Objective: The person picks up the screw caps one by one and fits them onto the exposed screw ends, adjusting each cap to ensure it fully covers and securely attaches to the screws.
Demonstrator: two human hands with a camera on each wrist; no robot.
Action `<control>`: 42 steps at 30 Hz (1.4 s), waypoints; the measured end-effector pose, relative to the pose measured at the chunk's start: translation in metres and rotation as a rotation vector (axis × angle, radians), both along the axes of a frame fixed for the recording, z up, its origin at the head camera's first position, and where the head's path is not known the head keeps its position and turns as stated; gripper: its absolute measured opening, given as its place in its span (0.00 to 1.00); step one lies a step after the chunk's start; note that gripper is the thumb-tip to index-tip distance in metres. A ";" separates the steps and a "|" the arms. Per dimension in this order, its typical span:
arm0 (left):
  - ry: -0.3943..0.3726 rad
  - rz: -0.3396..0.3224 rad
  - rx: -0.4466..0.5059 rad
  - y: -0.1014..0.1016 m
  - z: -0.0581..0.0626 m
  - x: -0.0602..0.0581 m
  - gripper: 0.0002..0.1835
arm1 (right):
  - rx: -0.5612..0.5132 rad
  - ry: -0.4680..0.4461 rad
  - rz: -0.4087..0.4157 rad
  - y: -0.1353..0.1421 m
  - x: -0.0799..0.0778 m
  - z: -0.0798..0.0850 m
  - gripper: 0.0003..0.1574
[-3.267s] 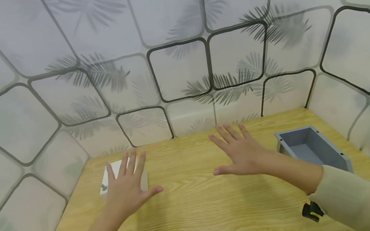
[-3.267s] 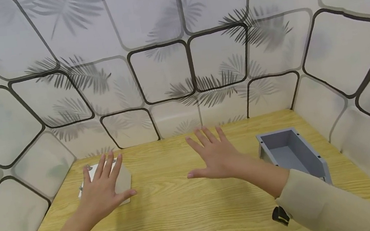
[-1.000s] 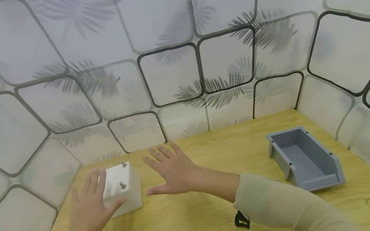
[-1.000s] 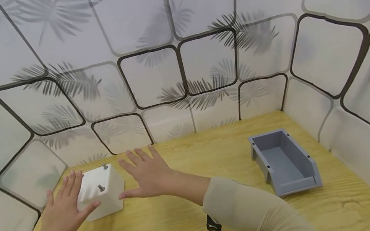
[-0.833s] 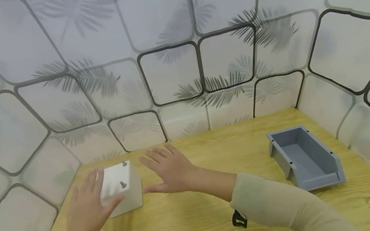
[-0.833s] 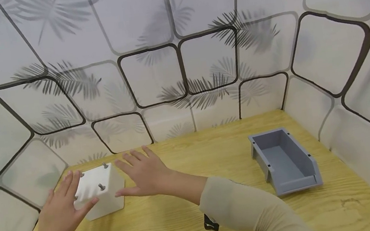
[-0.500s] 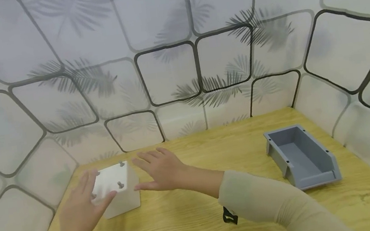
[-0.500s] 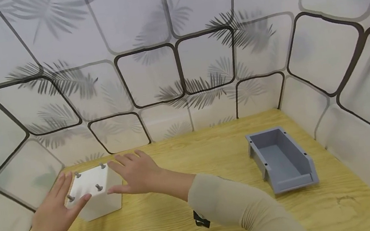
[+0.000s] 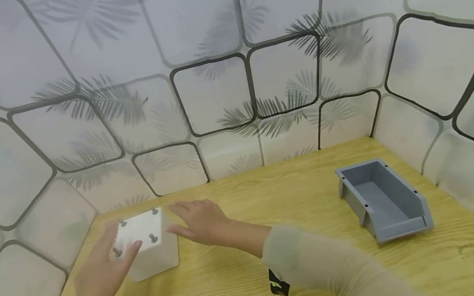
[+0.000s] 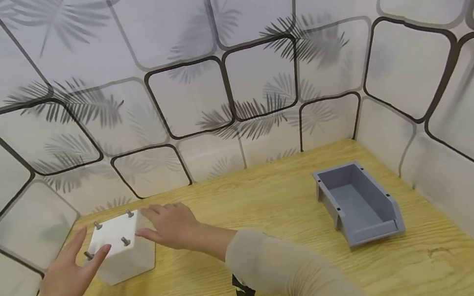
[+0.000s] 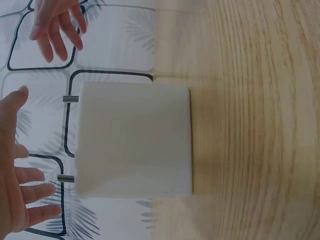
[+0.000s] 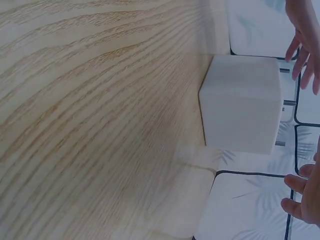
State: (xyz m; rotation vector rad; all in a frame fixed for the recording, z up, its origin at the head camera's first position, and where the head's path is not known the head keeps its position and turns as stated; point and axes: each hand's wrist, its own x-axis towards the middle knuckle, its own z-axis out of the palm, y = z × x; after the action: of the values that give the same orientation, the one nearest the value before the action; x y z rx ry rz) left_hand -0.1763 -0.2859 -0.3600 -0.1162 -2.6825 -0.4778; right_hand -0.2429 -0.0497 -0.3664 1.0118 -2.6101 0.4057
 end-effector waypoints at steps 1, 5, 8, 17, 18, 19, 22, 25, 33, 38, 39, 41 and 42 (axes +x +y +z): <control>-0.034 0.030 0.018 -0.001 -0.001 0.000 0.39 | -0.040 -0.089 -0.006 -0.001 -0.001 -0.002 0.35; -0.205 0.149 0.101 -0.007 -0.001 -0.004 0.43 | -0.287 -0.497 -0.057 -0.002 -0.007 -0.007 0.37; -0.296 0.174 0.180 -0.014 -0.002 -0.008 0.44 | -0.472 -0.694 -0.081 -0.001 -0.011 -0.007 0.37; -0.416 0.095 0.393 -0.029 -0.001 -0.007 0.43 | -0.699 -0.903 -0.090 -0.006 -0.019 -0.016 0.32; -0.437 0.084 0.421 -0.031 -0.001 -0.007 0.44 | -0.714 -0.928 -0.093 -0.006 -0.020 -0.017 0.32; -0.449 0.070 0.444 -0.032 -0.001 -0.008 0.43 | -0.727 -0.951 -0.097 -0.007 -0.020 -0.018 0.32; -0.492 0.025 0.518 -0.035 -0.002 -0.012 0.44 | -0.746 -1.013 -0.115 -0.009 -0.021 -0.019 0.32; -0.578 -0.026 0.641 -0.042 -0.003 -0.019 0.43 | -0.823 -1.114 -0.151 -0.011 -0.022 -0.017 0.32; -0.836 -0.101 0.921 -0.073 -0.011 -0.039 0.41 | -1.183 -1.524 -0.341 -0.012 -0.025 -0.009 0.35; -0.894 -0.158 1.088 -0.087 -0.018 -0.047 0.13 | -1.292 -1.688 -0.424 -0.014 -0.027 -0.007 0.36; -0.904 -0.164 1.108 -0.089 -0.019 -0.049 0.10 | -1.319 -1.710 -0.444 -0.015 -0.027 -0.007 0.36; -0.921 -0.158 1.128 -0.089 -0.021 -0.051 0.08 | -1.364 -1.742 -0.477 -0.016 -0.029 -0.008 0.40; -0.925 -0.139 1.130 -0.089 -0.021 -0.053 0.08 | -1.378 -1.752 -0.492 -0.017 -0.030 -0.008 0.42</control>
State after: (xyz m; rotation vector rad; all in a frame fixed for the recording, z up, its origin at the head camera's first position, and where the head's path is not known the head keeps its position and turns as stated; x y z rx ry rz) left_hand -0.2289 -0.3744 -0.3809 0.3240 -2.6624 -2.4497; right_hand -0.2726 -0.0665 -0.3741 -0.8885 -1.9744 3.1903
